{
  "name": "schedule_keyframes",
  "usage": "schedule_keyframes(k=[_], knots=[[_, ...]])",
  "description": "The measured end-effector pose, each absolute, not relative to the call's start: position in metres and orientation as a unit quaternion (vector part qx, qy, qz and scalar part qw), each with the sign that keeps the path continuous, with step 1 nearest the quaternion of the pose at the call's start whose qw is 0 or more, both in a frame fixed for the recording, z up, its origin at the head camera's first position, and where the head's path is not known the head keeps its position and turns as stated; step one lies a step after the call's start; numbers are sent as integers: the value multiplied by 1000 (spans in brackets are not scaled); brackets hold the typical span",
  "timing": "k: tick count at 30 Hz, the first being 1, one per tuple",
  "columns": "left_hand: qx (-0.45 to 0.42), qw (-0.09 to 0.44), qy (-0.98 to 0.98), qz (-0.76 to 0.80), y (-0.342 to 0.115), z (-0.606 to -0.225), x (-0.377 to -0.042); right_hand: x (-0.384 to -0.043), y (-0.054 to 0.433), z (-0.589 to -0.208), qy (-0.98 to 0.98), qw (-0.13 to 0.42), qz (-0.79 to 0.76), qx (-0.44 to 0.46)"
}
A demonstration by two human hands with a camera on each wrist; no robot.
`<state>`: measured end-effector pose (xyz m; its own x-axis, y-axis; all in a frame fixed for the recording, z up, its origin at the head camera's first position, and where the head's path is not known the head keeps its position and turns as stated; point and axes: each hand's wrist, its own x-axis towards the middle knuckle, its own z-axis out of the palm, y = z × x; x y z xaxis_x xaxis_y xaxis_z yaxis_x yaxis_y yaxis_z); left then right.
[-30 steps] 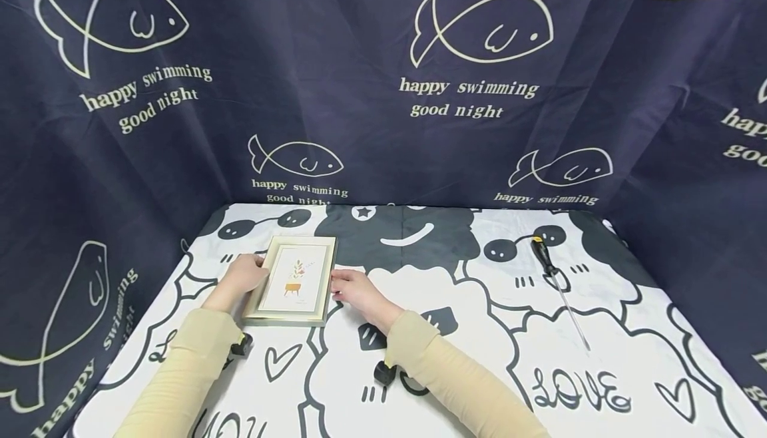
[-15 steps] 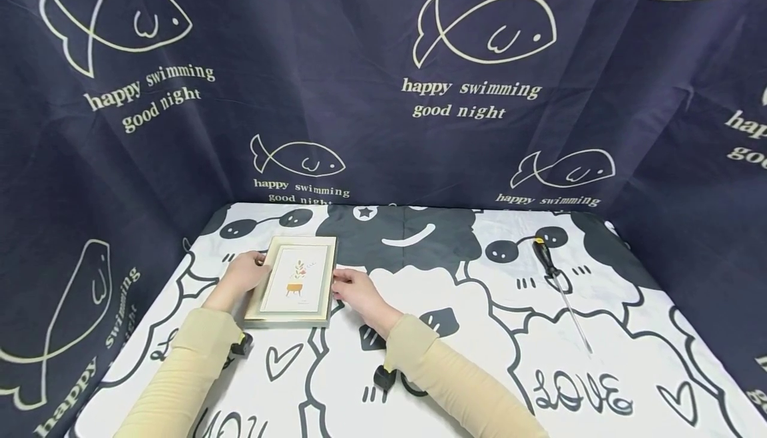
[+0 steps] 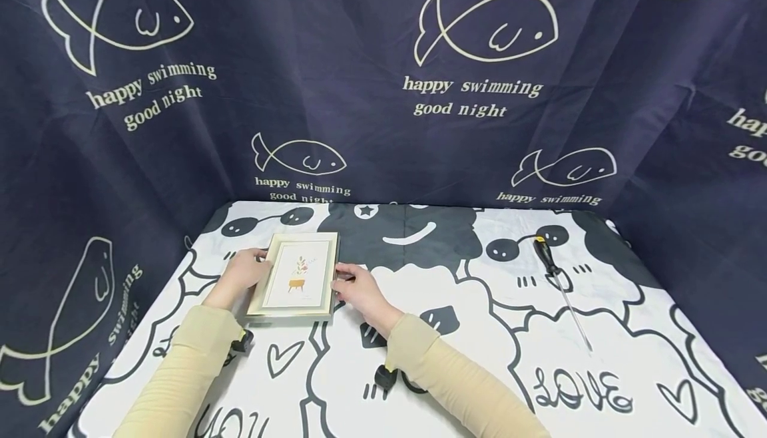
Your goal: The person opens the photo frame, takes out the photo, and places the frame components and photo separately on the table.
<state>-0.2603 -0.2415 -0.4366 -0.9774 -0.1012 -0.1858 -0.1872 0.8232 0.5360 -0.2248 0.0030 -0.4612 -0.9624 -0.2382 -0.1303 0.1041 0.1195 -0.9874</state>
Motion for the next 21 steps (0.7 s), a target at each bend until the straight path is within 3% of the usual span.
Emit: schedule_keyframes(k=[21], knots=[[-83,69,941,320,-224,-413,-255,-230,20,-439,705,140,-696,-5]])
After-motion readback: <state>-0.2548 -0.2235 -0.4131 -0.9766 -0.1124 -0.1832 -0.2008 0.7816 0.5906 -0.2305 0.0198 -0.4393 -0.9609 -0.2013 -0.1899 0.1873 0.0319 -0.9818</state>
